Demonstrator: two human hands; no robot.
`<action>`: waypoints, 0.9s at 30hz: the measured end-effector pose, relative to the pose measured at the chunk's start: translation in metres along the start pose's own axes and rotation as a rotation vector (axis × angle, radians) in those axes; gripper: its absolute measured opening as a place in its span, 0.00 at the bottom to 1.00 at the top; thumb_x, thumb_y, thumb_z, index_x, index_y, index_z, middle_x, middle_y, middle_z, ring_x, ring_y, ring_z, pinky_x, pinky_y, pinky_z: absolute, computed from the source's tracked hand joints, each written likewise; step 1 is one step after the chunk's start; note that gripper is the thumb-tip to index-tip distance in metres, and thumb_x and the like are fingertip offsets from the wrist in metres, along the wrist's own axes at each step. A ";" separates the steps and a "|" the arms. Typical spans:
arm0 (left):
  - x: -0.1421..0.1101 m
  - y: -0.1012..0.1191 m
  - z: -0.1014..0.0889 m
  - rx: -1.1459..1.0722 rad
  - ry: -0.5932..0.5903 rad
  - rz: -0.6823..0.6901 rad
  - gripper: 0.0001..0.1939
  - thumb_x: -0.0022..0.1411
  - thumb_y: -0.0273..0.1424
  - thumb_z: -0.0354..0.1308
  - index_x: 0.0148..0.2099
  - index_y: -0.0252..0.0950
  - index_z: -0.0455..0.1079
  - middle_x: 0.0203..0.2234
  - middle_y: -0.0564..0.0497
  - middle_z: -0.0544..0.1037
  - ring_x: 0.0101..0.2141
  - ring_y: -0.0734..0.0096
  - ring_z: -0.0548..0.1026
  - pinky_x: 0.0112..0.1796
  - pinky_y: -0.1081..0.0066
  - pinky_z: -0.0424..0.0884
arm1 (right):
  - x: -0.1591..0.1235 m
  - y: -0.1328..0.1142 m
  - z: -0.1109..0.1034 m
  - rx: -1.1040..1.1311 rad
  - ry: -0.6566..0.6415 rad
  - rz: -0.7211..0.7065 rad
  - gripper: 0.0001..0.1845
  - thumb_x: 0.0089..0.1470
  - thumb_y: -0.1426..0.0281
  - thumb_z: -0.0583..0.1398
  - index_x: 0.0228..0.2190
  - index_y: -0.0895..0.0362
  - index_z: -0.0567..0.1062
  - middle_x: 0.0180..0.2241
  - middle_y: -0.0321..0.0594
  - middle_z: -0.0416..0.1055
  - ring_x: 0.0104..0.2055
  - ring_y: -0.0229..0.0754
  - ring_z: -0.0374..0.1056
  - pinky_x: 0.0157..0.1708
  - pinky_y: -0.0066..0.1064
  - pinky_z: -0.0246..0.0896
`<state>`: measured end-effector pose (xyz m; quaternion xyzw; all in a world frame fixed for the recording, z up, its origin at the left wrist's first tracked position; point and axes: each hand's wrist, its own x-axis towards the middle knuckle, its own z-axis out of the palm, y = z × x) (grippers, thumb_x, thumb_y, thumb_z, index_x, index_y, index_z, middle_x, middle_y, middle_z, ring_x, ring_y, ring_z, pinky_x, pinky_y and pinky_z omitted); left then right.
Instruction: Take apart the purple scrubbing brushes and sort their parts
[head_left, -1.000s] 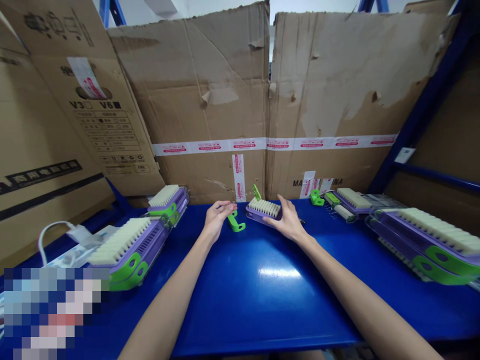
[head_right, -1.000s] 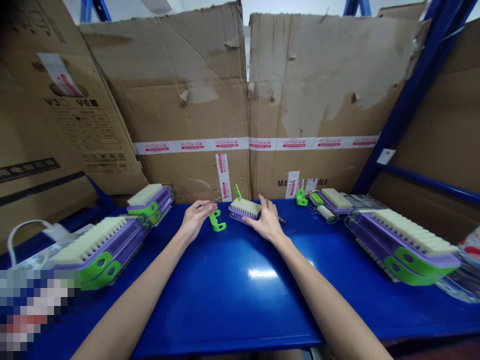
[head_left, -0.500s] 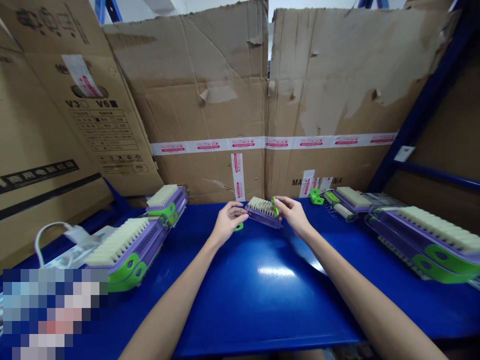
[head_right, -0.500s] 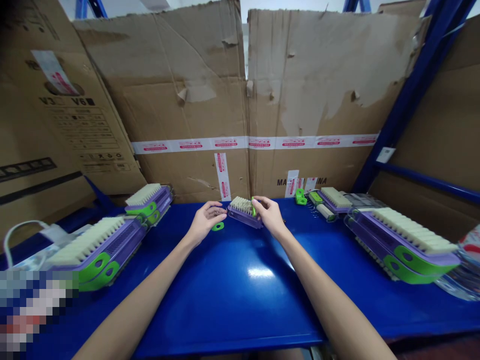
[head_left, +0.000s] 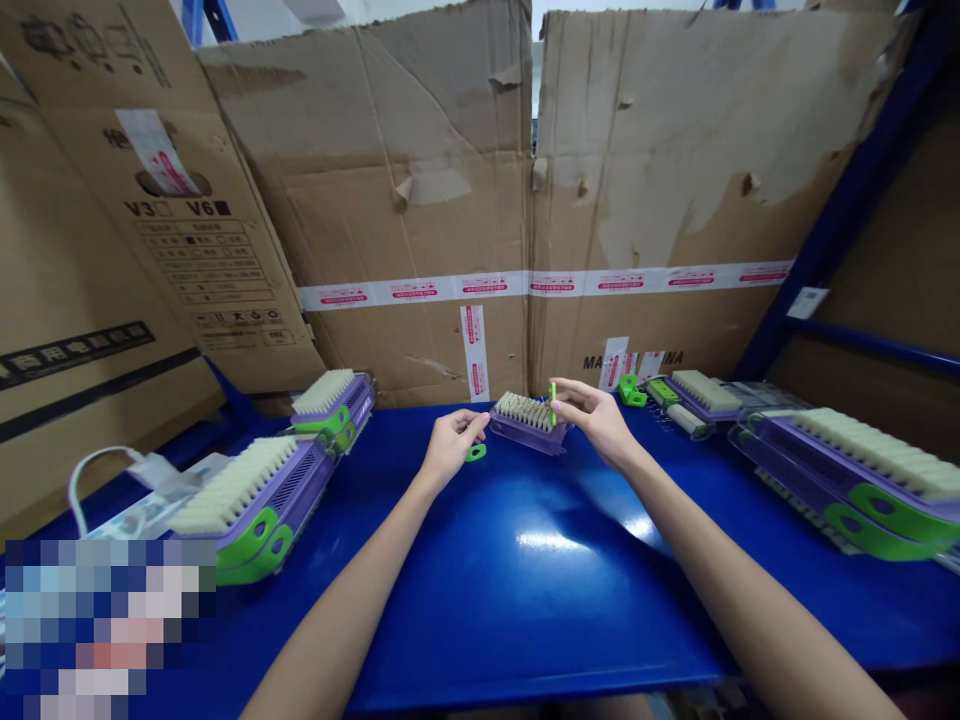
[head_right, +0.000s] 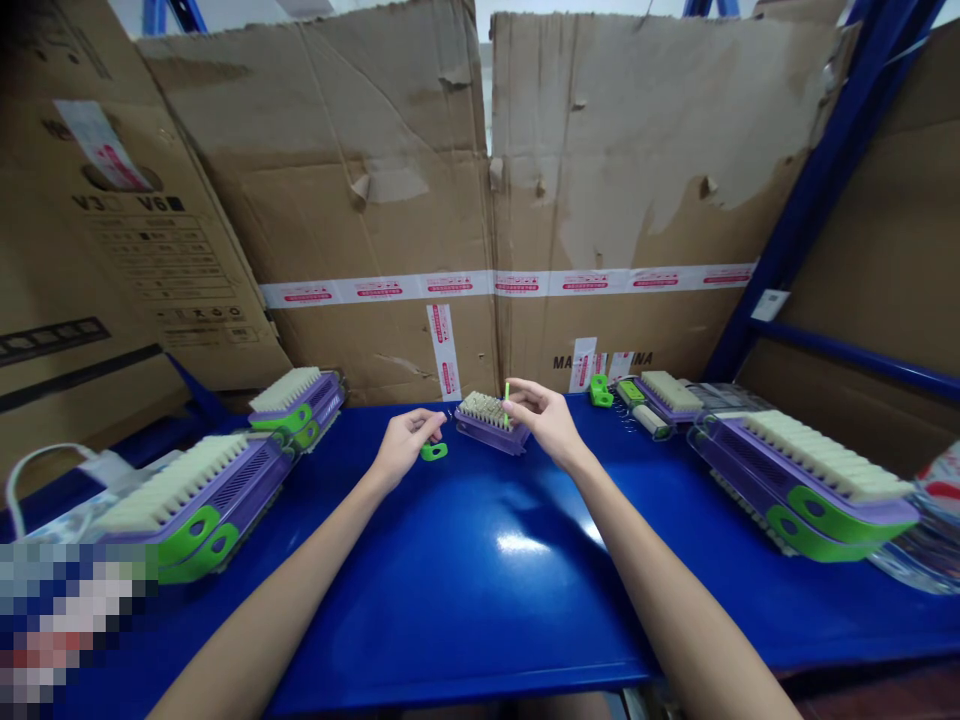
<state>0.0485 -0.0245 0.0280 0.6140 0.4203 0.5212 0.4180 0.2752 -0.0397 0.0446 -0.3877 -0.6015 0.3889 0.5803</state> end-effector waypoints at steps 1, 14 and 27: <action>0.000 0.002 0.000 -0.016 -0.017 -0.027 0.19 0.47 0.46 0.64 0.26 0.33 0.72 0.17 0.52 0.72 0.21 0.75 0.68 0.26 0.73 0.64 | 0.000 -0.001 -0.001 -0.033 0.008 -0.045 0.30 0.41 0.58 0.67 0.45 0.59 0.73 0.30 0.38 0.72 0.30 0.38 0.68 0.33 0.33 0.66; 0.006 0.006 -0.015 -0.207 -0.132 -0.339 0.26 0.47 0.52 0.62 0.29 0.30 0.70 0.13 0.56 0.65 0.15 0.81 0.61 0.20 0.75 0.55 | 0.002 0.000 -0.009 -0.232 0.088 -0.248 0.24 0.45 0.64 0.64 0.45 0.57 0.73 0.37 0.41 0.74 0.36 0.40 0.70 0.41 0.37 0.68; 0.007 -0.004 -0.015 -0.143 -0.012 -0.236 0.27 0.45 0.53 0.63 0.32 0.32 0.71 0.15 0.55 0.67 0.16 0.79 0.64 0.19 0.76 0.58 | 0.009 0.019 -0.110 -1.417 0.606 0.189 0.17 0.52 0.68 0.54 0.42 0.61 0.75 0.39 0.55 0.74 0.41 0.53 0.70 0.38 0.39 0.61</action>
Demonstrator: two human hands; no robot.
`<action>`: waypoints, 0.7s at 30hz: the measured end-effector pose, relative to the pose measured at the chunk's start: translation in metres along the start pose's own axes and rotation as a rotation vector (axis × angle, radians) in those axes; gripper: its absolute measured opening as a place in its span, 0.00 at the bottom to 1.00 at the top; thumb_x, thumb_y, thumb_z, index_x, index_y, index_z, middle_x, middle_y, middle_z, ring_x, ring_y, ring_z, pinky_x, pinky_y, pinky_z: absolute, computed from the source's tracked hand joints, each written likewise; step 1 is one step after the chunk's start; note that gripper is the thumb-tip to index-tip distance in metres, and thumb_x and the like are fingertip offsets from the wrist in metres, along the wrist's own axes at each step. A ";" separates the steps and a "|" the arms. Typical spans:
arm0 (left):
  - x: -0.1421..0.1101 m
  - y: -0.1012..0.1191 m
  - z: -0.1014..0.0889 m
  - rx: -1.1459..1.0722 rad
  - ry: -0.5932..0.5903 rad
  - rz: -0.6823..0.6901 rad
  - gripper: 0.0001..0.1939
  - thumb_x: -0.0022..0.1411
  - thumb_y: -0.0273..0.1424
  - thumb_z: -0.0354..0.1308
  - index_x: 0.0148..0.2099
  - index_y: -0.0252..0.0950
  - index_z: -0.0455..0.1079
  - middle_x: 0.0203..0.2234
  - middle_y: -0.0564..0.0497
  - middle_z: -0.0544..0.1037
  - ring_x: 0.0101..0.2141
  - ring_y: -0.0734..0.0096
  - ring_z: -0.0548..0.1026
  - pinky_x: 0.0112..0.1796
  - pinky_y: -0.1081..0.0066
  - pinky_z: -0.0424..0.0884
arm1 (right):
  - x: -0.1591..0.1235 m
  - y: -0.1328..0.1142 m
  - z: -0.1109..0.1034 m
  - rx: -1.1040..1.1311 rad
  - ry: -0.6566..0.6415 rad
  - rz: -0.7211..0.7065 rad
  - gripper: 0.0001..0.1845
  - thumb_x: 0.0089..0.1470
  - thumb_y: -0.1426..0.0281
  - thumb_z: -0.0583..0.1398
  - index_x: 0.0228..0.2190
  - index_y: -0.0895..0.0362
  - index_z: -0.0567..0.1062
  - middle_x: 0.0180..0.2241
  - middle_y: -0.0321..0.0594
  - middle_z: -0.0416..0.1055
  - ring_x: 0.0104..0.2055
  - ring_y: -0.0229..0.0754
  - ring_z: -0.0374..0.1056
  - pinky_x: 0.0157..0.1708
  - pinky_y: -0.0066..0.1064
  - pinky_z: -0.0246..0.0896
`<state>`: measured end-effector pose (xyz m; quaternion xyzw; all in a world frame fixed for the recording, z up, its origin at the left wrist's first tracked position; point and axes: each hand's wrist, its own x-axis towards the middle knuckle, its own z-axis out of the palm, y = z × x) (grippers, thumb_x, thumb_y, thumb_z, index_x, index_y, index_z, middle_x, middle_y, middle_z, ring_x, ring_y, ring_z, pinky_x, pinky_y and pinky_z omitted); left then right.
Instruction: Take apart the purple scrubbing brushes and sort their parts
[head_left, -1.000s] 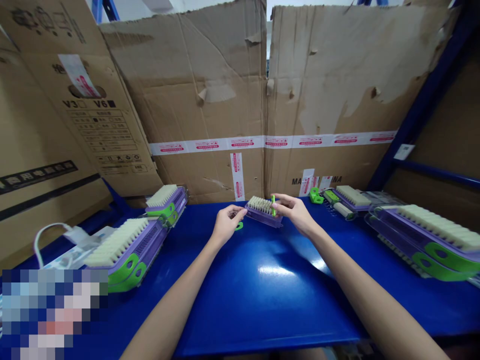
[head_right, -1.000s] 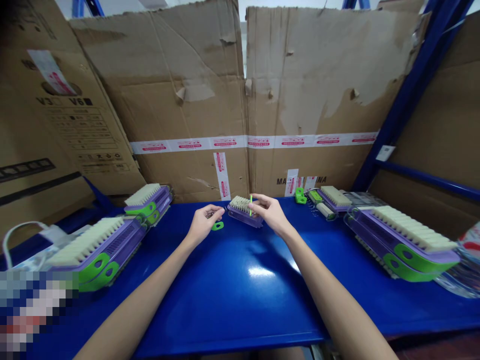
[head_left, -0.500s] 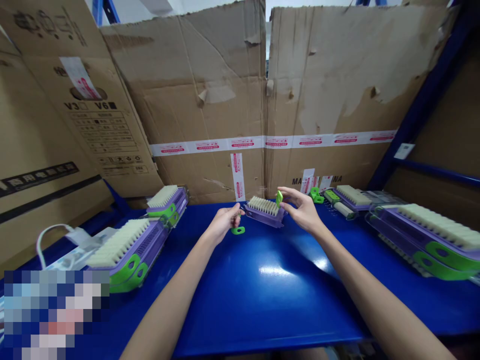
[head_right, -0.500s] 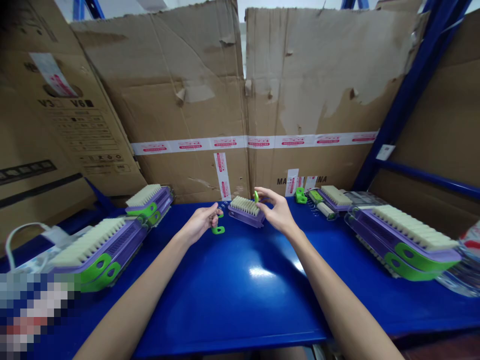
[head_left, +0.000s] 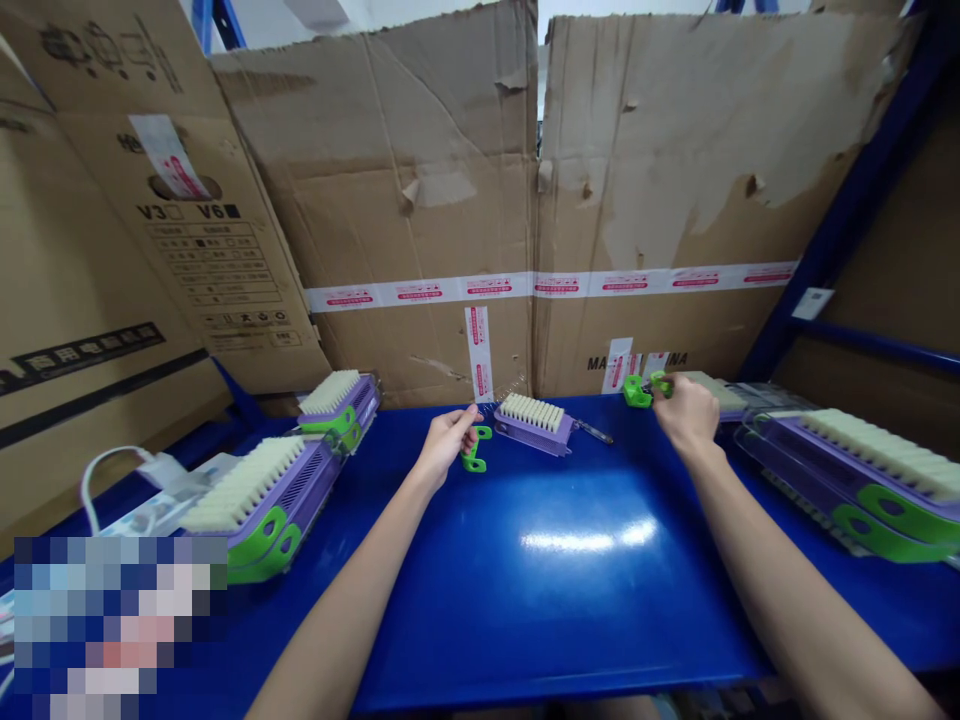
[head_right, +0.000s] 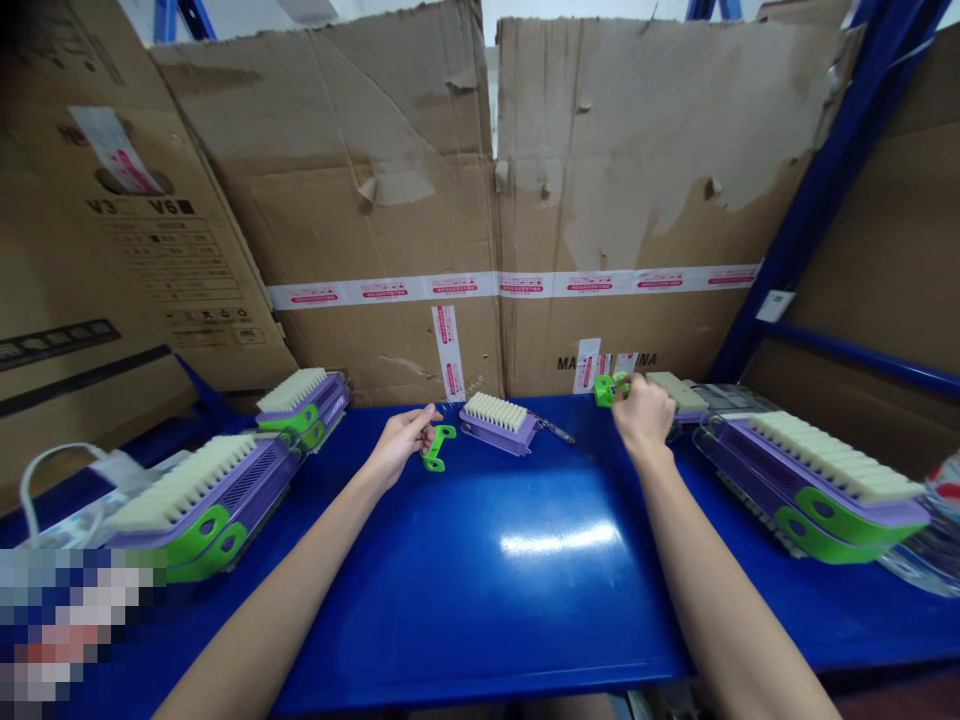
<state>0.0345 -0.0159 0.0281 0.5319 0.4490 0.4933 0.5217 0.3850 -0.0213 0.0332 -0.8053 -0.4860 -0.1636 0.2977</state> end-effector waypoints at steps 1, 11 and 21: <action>0.000 0.000 0.000 -0.003 0.000 -0.001 0.27 0.45 0.53 0.63 0.32 0.32 0.71 0.14 0.55 0.66 0.16 0.79 0.63 0.19 0.76 0.58 | 0.003 0.006 0.000 -0.056 -0.014 -0.005 0.18 0.52 0.68 0.54 0.41 0.61 0.76 0.39 0.55 0.74 0.41 0.54 0.70 0.38 0.39 0.61; 0.001 -0.001 0.000 -0.001 0.004 0.007 0.27 0.45 0.53 0.63 0.32 0.32 0.72 0.15 0.56 0.66 0.16 0.80 0.64 0.18 0.76 0.58 | 0.012 0.049 0.010 -0.208 -0.209 -0.010 0.16 0.51 0.73 0.54 0.38 0.64 0.78 0.37 0.61 0.74 0.40 0.58 0.70 0.32 0.37 0.60; -0.001 0.002 0.001 0.010 0.020 -0.004 0.26 0.45 0.53 0.63 0.32 0.32 0.72 0.14 0.55 0.66 0.17 0.79 0.64 0.19 0.76 0.58 | 0.009 0.044 0.008 -0.218 -0.266 0.013 0.17 0.52 0.70 0.54 0.36 0.66 0.79 0.36 0.63 0.73 0.41 0.59 0.70 0.35 0.39 0.62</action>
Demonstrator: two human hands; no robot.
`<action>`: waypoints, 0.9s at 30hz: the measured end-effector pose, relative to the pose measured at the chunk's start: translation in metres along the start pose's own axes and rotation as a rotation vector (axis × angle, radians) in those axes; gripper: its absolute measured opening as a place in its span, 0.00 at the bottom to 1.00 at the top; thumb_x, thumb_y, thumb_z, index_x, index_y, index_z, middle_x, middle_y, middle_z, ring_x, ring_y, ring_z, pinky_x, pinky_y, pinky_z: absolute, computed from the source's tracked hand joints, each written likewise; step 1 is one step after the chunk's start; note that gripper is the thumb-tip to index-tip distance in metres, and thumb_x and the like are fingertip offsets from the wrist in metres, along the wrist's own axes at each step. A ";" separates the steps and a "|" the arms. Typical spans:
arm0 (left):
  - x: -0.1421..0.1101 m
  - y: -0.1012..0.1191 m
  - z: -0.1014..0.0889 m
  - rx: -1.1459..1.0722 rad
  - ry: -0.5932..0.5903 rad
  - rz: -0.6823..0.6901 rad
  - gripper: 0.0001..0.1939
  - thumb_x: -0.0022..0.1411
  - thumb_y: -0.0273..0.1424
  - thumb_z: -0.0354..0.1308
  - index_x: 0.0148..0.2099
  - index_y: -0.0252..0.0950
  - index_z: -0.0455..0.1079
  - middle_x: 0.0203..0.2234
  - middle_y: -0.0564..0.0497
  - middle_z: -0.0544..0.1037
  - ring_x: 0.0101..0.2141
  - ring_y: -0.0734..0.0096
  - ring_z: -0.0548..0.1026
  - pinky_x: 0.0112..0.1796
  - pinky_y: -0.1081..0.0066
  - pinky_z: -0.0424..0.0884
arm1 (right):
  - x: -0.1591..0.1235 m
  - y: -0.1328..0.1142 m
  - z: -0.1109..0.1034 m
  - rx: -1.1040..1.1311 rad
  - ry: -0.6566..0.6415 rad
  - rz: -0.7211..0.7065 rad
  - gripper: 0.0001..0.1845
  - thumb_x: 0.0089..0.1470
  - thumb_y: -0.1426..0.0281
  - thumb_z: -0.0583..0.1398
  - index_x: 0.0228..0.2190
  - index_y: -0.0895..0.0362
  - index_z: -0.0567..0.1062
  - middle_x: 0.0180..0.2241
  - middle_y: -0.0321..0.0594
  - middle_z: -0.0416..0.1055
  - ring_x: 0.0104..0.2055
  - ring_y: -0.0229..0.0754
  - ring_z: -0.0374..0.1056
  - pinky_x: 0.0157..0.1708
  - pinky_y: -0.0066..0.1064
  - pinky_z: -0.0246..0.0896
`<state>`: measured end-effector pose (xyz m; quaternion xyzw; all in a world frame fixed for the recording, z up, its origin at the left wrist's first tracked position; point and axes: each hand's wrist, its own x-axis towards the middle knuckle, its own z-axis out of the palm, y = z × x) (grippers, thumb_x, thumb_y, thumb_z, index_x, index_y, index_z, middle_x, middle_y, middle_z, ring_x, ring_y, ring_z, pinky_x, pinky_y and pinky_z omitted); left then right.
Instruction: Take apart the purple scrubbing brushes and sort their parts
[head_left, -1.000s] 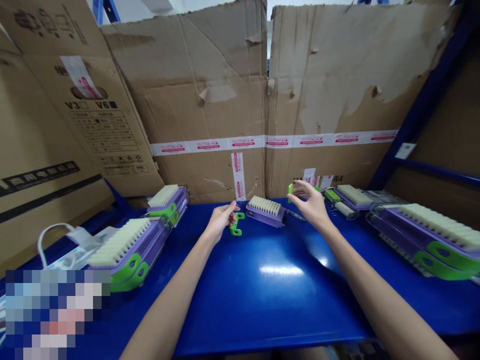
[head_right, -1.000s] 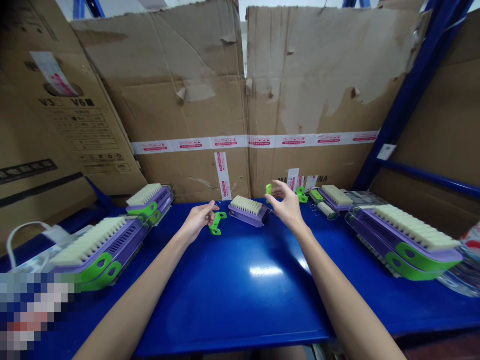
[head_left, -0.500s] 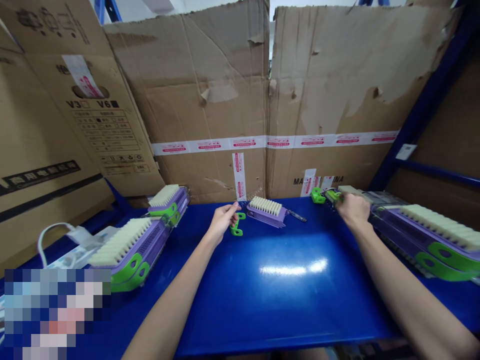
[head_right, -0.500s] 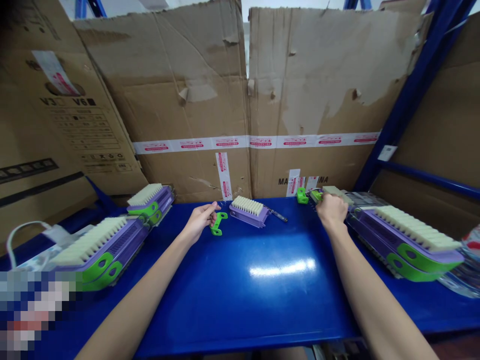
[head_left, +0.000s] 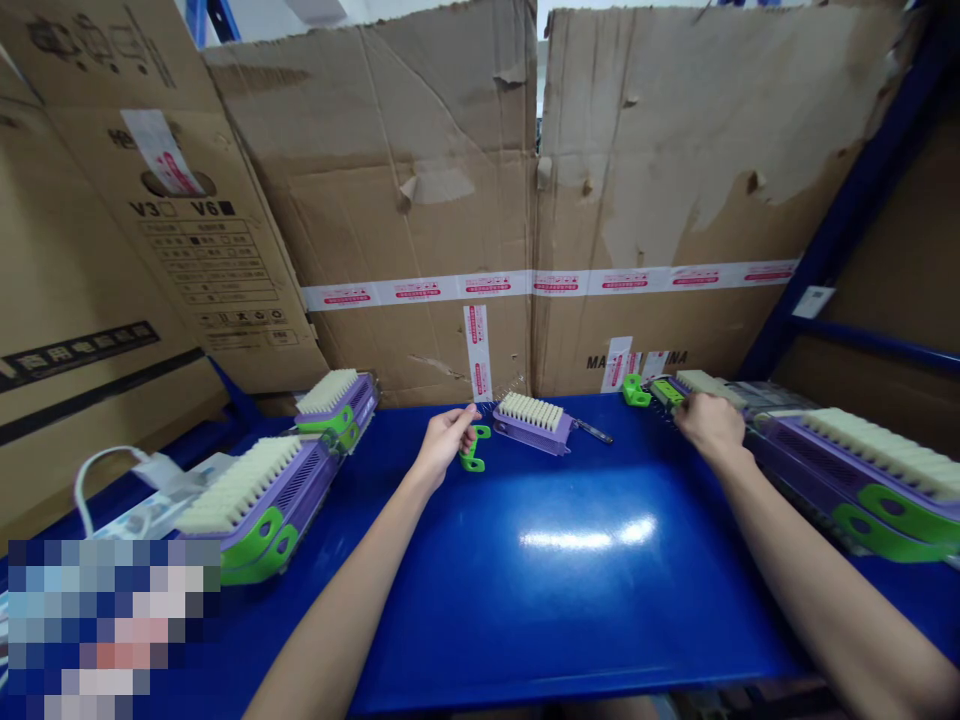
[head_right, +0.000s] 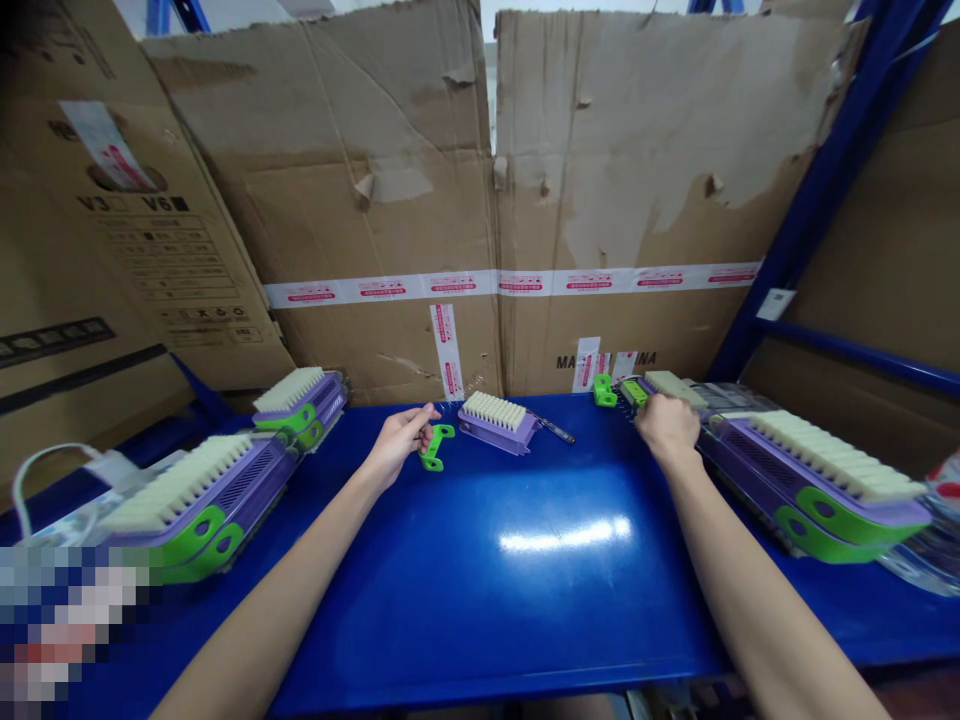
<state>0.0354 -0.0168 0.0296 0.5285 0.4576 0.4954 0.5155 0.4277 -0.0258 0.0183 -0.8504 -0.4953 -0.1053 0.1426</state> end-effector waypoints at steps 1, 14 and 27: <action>0.000 0.000 0.000 0.001 0.000 0.002 0.27 0.45 0.53 0.63 0.32 0.32 0.72 0.14 0.56 0.66 0.17 0.79 0.64 0.18 0.76 0.58 | -0.001 -0.001 0.000 0.004 -0.005 0.003 0.17 0.52 0.70 0.54 0.36 0.65 0.79 0.37 0.62 0.73 0.41 0.59 0.71 0.35 0.39 0.63; 0.002 -0.005 -0.001 0.009 -0.016 0.022 0.27 0.44 0.53 0.63 0.33 0.31 0.72 0.15 0.56 0.67 0.16 0.80 0.64 0.18 0.77 0.59 | -0.010 -0.002 0.001 -0.006 0.003 0.021 0.17 0.52 0.73 0.53 0.40 0.64 0.78 0.41 0.60 0.72 0.45 0.59 0.69 0.35 0.39 0.64; 0.002 -0.006 -0.001 0.029 -0.022 0.040 0.28 0.46 0.53 0.62 0.34 0.30 0.71 0.15 0.57 0.66 0.16 0.81 0.64 0.18 0.77 0.59 | -0.016 -0.005 -0.001 -0.060 0.020 0.002 0.18 0.55 0.73 0.51 0.43 0.63 0.76 0.41 0.60 0.71 0.46 0.59 0.66 0.36 0.39 0.63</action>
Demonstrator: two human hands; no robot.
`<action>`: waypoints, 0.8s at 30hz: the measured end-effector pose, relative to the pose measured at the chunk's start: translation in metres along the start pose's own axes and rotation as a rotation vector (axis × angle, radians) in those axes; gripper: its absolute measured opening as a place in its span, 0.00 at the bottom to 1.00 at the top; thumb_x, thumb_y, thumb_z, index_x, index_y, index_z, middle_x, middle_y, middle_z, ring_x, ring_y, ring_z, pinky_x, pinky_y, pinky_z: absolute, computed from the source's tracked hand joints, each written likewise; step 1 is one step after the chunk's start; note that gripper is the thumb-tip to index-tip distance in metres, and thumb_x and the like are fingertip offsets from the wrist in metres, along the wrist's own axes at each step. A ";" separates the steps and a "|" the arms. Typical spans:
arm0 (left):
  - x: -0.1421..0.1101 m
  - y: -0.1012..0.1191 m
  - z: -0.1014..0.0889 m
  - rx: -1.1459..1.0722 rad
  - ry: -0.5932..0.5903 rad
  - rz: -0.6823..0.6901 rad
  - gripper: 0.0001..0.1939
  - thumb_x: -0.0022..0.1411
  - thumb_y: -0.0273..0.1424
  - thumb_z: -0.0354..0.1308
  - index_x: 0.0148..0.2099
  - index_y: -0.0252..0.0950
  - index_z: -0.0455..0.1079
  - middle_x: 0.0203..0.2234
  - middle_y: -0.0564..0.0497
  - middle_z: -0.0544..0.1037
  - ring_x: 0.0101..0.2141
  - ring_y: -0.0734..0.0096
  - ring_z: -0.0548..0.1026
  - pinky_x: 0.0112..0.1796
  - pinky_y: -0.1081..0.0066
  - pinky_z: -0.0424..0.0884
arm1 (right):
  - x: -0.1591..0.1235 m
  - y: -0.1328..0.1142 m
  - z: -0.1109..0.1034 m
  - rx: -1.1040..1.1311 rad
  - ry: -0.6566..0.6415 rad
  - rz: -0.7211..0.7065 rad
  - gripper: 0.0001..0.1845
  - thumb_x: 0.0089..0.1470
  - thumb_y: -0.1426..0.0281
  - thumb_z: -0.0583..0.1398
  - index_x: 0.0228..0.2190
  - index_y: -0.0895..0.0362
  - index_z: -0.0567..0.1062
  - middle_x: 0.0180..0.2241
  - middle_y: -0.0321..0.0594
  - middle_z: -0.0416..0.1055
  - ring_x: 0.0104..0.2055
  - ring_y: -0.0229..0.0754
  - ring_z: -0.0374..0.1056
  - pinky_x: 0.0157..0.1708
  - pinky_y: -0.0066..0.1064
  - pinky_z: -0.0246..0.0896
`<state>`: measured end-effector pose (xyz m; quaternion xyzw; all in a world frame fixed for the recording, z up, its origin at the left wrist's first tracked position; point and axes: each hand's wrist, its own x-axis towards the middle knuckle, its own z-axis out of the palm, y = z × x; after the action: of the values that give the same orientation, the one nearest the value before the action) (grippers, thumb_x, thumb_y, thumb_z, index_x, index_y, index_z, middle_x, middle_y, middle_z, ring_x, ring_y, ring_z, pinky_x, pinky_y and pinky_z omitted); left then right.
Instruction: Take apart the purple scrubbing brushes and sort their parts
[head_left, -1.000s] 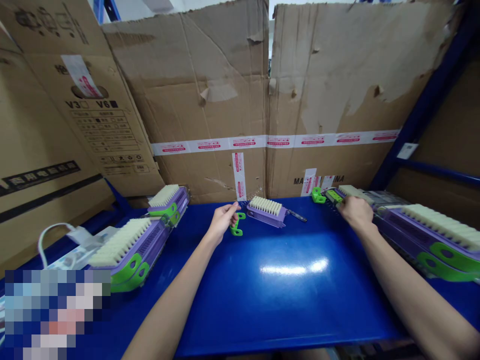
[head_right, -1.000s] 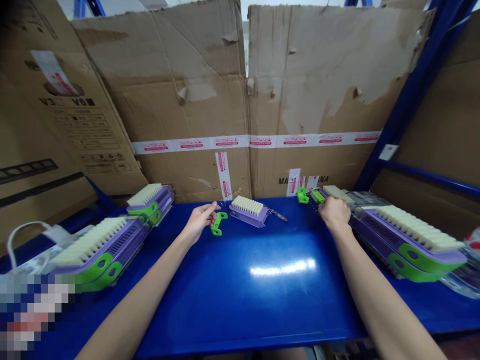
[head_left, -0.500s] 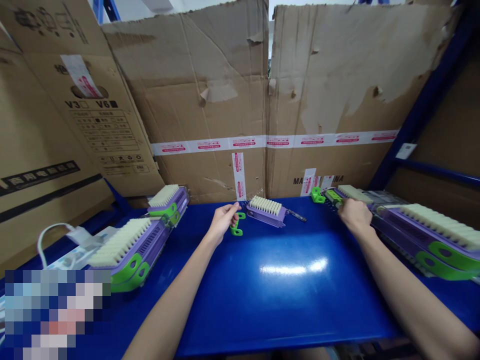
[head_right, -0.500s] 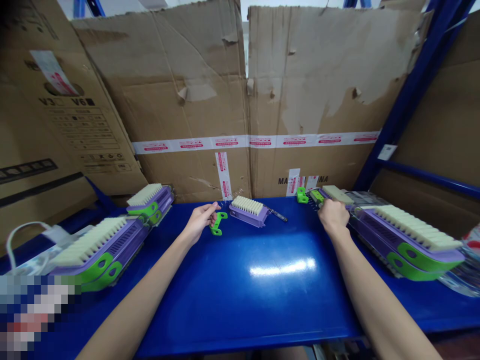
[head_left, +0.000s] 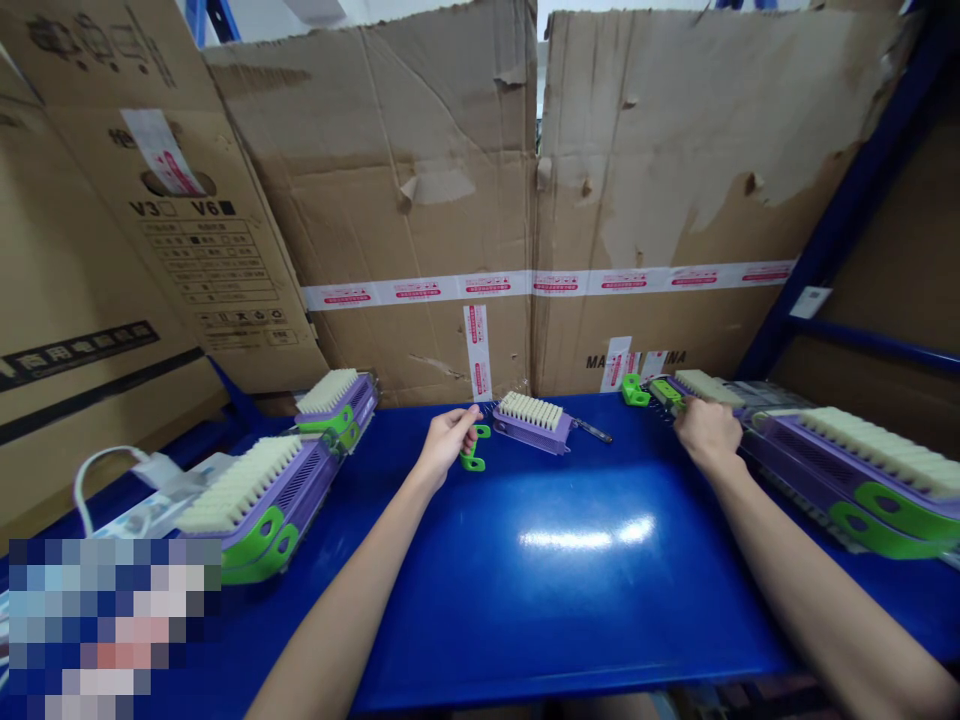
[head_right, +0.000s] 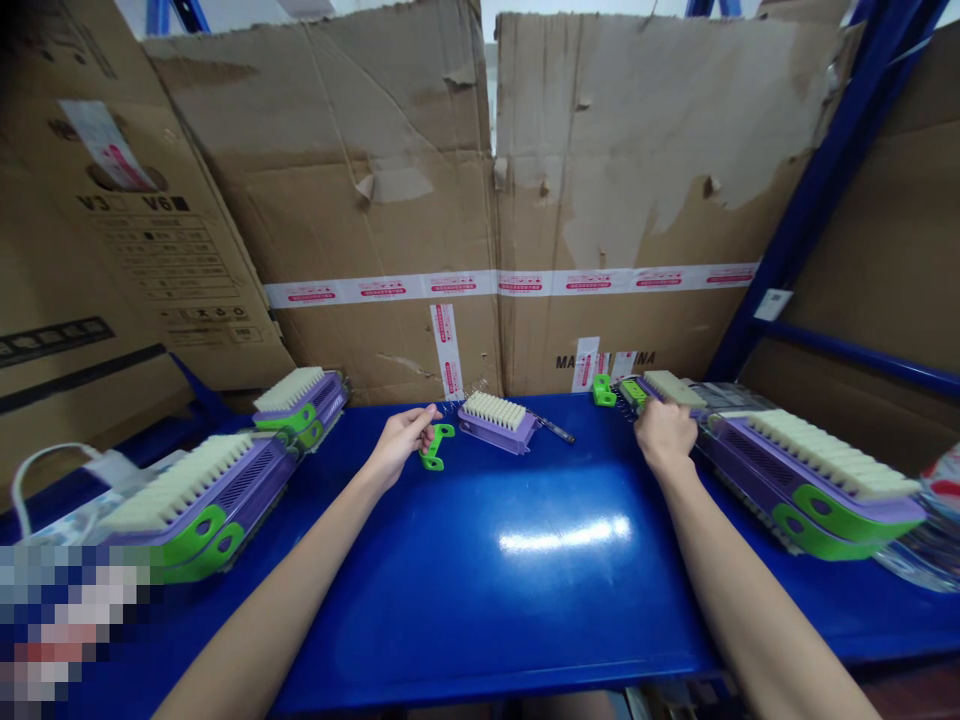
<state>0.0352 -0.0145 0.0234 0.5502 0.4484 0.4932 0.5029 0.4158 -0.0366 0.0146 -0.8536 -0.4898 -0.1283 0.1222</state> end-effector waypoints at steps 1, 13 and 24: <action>0.000 0.000 0.000 0.001 0.001 0.001 0.28 0.46 0.53 0.62 0.34 0.30 0.71 0.15 0.57 0.66 0.16 0.81 0.64 0.18 0.77 0.59 | -0.001 0.000 0.000 -0.002 0.002 -0.006 0.19 0.55 0.73 0.51 0.43 0.64 0.76 0.42 0.60 0.70 0.47 0.60 0.66 0.36 0.39 0.63; 0.001 -0.002 0.000 0.009 -0.010 0.005 0.27 0.47 0.52 0.61 0.34 0.30 0.71 0.15 0.57 0.67 0.17 0.81 0.64 0.18 0.77 0.59 | -0.005 -0.005 -0.005 0.004 -0.041 0.038 0.20 0.55 0.73 0.50 0.45 0.66 0.74 0.42 0.59 0.71 0.48 0.59 0.66 0.37 0.39 0.64; 0.001 -0.002 0.000 0.013 -0.004 0.010 0.26 0.48 0.52 0.61 0.34 0.31 0.71 0.15 0.57 0.67 0.17 0.81 0.64 0.18 0.78 0.59 | -0.005 -0.004 0.000 -0.042 -0.001 0.017 0.19 0.54 0.72 0.51 0.40 0.66 0.77 0.40 0.60 0.72 0.46 0.57 0.67 0.36 0.38 0.64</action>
<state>0.0357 -0.0133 0.0217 0.5569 0.4479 0.4916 0.4976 0.4096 -0.0388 0.0130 -0.8602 -0.4798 -0.1371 0.1050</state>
